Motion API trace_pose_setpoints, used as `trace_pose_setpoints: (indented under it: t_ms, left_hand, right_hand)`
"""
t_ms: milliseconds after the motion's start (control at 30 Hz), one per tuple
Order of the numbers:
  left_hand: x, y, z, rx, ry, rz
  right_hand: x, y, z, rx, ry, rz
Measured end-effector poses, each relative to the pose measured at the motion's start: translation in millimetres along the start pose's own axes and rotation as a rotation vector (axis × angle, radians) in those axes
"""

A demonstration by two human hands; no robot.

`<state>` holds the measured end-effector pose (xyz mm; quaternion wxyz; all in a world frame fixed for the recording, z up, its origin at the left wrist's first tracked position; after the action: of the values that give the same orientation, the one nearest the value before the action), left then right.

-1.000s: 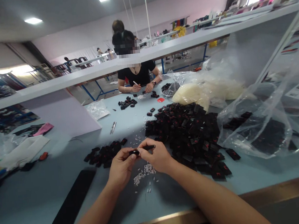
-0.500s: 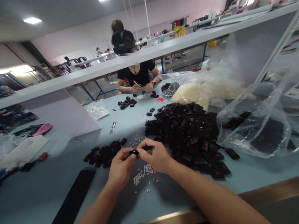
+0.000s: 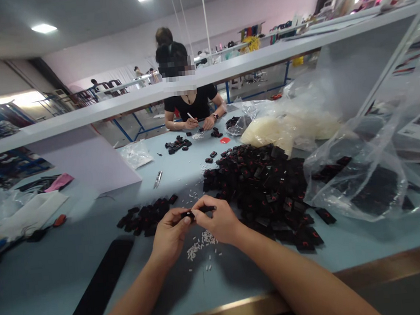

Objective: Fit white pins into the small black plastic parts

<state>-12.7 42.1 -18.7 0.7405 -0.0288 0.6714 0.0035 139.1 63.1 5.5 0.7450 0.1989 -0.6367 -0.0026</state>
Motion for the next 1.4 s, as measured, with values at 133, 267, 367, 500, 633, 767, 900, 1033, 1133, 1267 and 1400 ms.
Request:
trace_pose_setpoints:
  t_ms: [133, 267, 367, 500, 633, 767, 900, 1033, 1133, 1267, 1400]
  left_hand:
    - [1.9, 0.7, -1.2, -0.001, 0.005, 0.006]
    - [2.8, 0.7, -1.7, -0.002, 0.005, 0.011]
    - [1.9, 0.2, -0.8, 0.01, -0.008, 0.006]
    - [0.2, -0.2, 0.4, 0.016, -0.01, 0.006]
    - [1.0, 0.1, 0.5, 0.001, -0.021, 0.003]
    - [0.4, -0.1, 0.7, -0.001, -0.021, -0.002]
    - [-1.5, -0.7, 0.8, -0.001, -0.015, -0.003]
    - [0.2, -0.6, -0.3, 0.001, -0.027, -0.004]
    - [2.8, -0.1, -1.6, -0.001, -0.026, -0.002]
    - [4.3, 0.9, -2.5, 0.005, -0.009, 0.001]
    - [3.6, 1.0, -2.4, 0.006, -0.004, -0.003]
  right_hand:
    - [0.5, -0.9, -0.1, 0.009, -0.015, -0.005]
    - [0.2, -1.2, 0.0, 0.009, -0.028, 0.0]
    - [1.1, -0.9, 0.4, 0.011, -0.024, 0.001]
    - [2.1, -0.6, 0.5, 0.014, -0.016, 0.008]
    - [0.1, -0.5, 0.1, 0.009, -0.021, 0.032]
    - [-3.2, 0.0, -0.2, -0.006, -0.002, 0.045]
    - [-5.0, 0.6, -0.2, -0.017, 0.001, 0.051]
    - [-5.3, 0.6, -0.1, -0.024, 0.012, 0.047]
    - [-5.8, 0.4, 0.1, -0.024, 0.0, 0.043]
    - [-5.8, 0.0, 0.5, -0.014, -0.004, 0.025]
    - [-5.6, -0.3, 0.7, -0.007, -0.014, 0.015]
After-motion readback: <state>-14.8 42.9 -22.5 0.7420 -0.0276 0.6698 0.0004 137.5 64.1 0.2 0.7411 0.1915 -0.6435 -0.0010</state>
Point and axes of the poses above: each hand's wrist, its own y-axis towards the middle knuckle, its own z-axis out of the palm, x = y × z, the point moved 3 cm from there along y, towards the middle knuckle, and after that the axes turned 14 degrees about y, right-handed, at the moved point
